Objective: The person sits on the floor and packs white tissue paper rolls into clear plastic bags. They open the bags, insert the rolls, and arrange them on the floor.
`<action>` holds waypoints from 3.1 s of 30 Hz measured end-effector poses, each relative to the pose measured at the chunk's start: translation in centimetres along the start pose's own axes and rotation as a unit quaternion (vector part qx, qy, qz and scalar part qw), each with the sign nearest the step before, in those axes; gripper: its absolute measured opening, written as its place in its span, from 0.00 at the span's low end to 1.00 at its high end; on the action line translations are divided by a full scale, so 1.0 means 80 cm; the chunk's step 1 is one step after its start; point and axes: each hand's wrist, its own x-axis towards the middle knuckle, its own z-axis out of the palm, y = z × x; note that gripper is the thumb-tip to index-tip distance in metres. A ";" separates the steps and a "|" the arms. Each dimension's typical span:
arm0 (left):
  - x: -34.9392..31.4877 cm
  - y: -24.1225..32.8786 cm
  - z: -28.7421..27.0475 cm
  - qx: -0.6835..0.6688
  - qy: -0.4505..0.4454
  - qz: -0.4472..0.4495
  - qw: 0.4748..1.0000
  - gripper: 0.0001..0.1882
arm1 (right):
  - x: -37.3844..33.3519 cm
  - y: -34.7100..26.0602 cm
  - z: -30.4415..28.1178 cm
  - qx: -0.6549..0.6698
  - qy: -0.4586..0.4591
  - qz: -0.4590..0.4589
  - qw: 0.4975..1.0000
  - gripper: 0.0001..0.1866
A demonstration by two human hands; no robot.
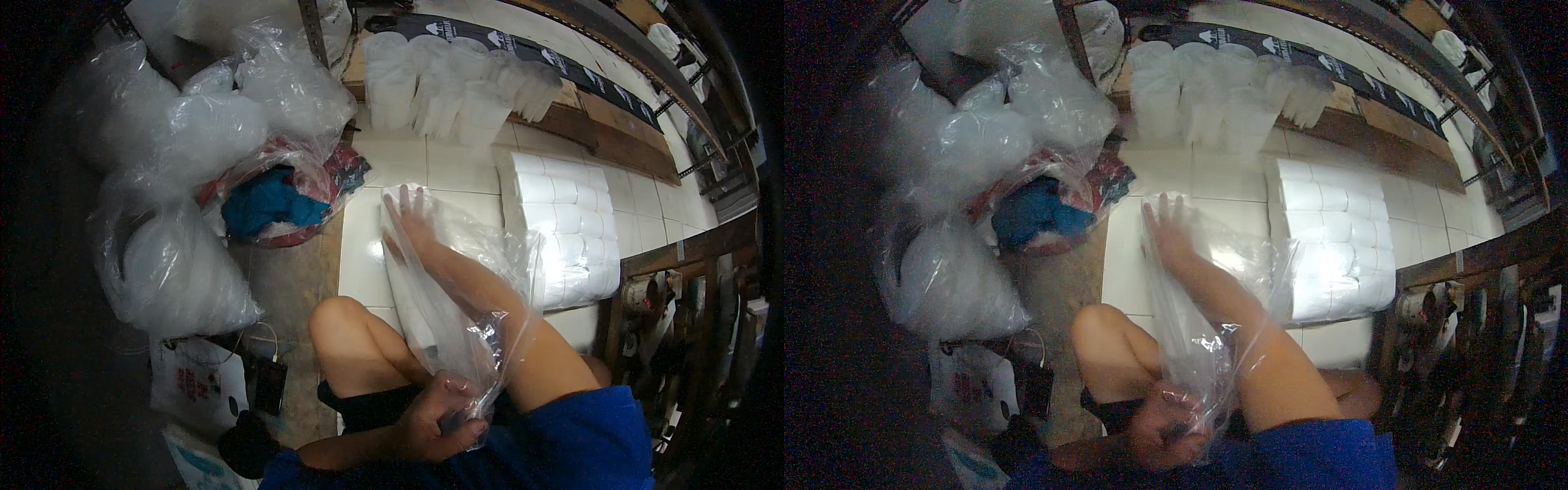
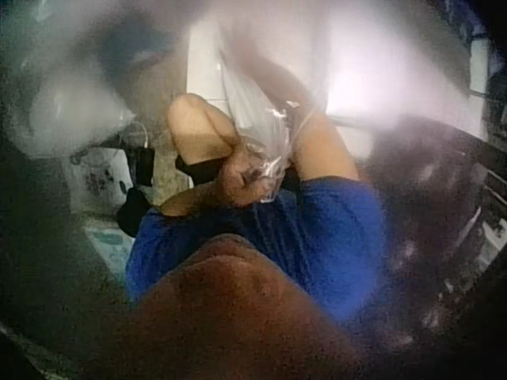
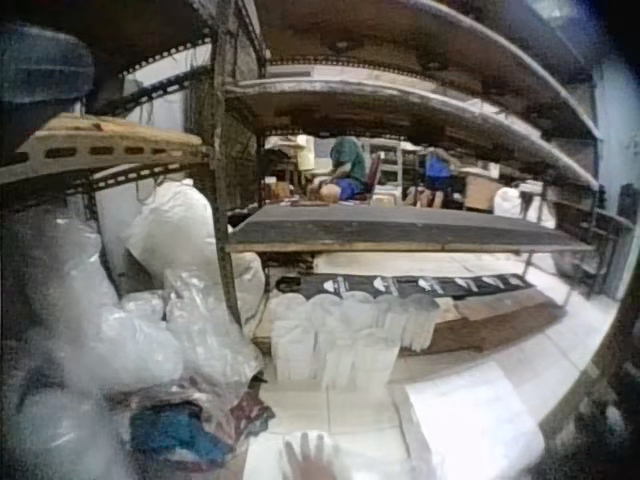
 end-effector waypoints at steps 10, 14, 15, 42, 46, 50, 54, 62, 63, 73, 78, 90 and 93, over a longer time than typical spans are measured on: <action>0.006 0.033 -0.013 0.164 0.011 -0.003 0.986 0.26 | 0.025 0.027 0.035 0.025 -0.013 -0.044 0.999 0.43; -0.022 0.026 0.001 -0.245 0.181 -0.080 0.949 0.26 | -0.014 0.039 -0.048 0.150 -0.162 -0.121 0.968 0.38; -0.030 0.031 0.005 -0.308 0.223 -0.106 0.919 0.25 | -0.049 0.025 -0.097 0.198 -0.175 -0.158 0.951 0.37; 0.032 0.107 -0.066 -0.069 0.356 0.042 0.931 0.06 | -0.121 0.067 -0.416 0.418 0.354 0.067 0.834 0.11; 0.047 0.127 -0.085 -0.101 0.332 0.051 0.937 0.06 | -0.132 0.116 -0.436 0.434 0.380 0.090 0.811 0.12; 0.059 0.126 -0.121 -0.107 0.347 0.067 0.929 0.06 | -0.171 0.129 -0.451 0.500 0.376 0.096 0.774 0.11; 0.077 0.127 -0.146 -0.107 0.367 0.076 0.921 0.07 | -0.162 0.179 -0.448 0.463 0.426 0.105 0.770 0.10; 0.121 0.065 -0.218 -0.002 0.374 0.005 0.927 0.07 | -0.126 0.205 -0.378 0.443 0.318 0.141 0.827 0.10; 0.123 0.057 -0.219 0.012 0.357 -0.017 0.934 0.07 | -0.130 0.211 -0.364 0.405 0.295 0.146 0.853 0.10; 0.123 0.102 -0.196 0.004 0.329 -0.006 0.944 0.14 | -0.168 0.228 -0.388 0.483 0.301 0.109 0.815 0.15; 0.119 0.126 -0.154 0.001 0.296 0.012 0.955 0.12 | -0.202 0.231 -0.409 0.337 0.298 0.096 0.888 0.18; 0.052 0.142 -0.053 0.025 0.226 -0.013 0.974 0.19 | -0.313 0.102 -0.443 0.100 0.365 -0.100 0.920 0.06; 0.048 0.132 -0.033 0.010 0.212 0.016 0.977 0.20 | -0.306 0.027 -0.414 0.057 -0.076 -0.155 0.983 0.10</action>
